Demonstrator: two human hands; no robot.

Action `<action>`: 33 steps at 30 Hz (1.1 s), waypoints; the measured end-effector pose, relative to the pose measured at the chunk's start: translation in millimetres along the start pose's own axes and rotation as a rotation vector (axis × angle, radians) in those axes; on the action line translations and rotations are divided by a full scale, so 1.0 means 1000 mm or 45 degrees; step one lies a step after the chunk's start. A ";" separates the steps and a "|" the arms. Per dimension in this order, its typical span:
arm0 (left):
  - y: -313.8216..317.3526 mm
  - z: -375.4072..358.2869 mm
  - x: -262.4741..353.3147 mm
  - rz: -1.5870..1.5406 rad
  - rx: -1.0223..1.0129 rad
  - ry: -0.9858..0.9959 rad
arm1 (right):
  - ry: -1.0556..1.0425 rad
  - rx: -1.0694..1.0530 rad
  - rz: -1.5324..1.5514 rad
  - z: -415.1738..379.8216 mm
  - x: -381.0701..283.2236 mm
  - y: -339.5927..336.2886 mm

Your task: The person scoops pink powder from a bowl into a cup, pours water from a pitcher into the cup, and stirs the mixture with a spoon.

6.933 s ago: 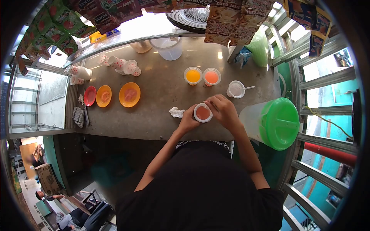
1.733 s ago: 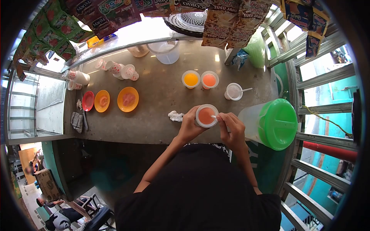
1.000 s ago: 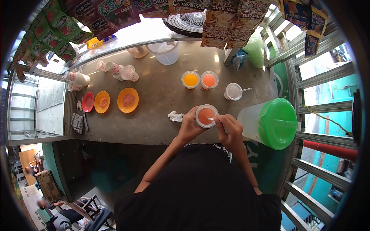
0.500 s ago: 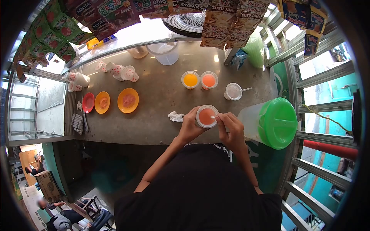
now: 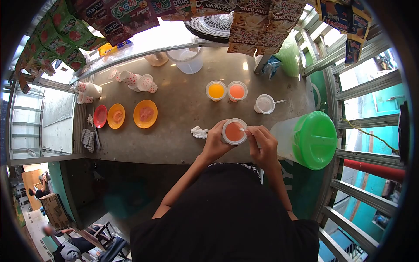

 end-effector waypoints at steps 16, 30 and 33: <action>-0.001 0.001 0.002 -0.005 -0.004 -0.011 | 0.061 0.007 0.043 0.000 0.002 0.000; 0.000 0.001 -0.001 -0.004 -0.005 -0.006 | 0.042 0.034 0.060 0.001 0.000 -0.003; 0.000 0.001 0.000 0.004 -0.002 0.000 | 0.041 -0.011 0.013 0.000 0.000 0.001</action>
Point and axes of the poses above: each hand's wrist, its own z-axis towards the middle knuckle, its own y-axis out of the palm, x = y × z, the point moved 6 cm from there along z, towards the middle knuckle, and after that the axes turned 4 degrees about x, right-handed, at the moved point
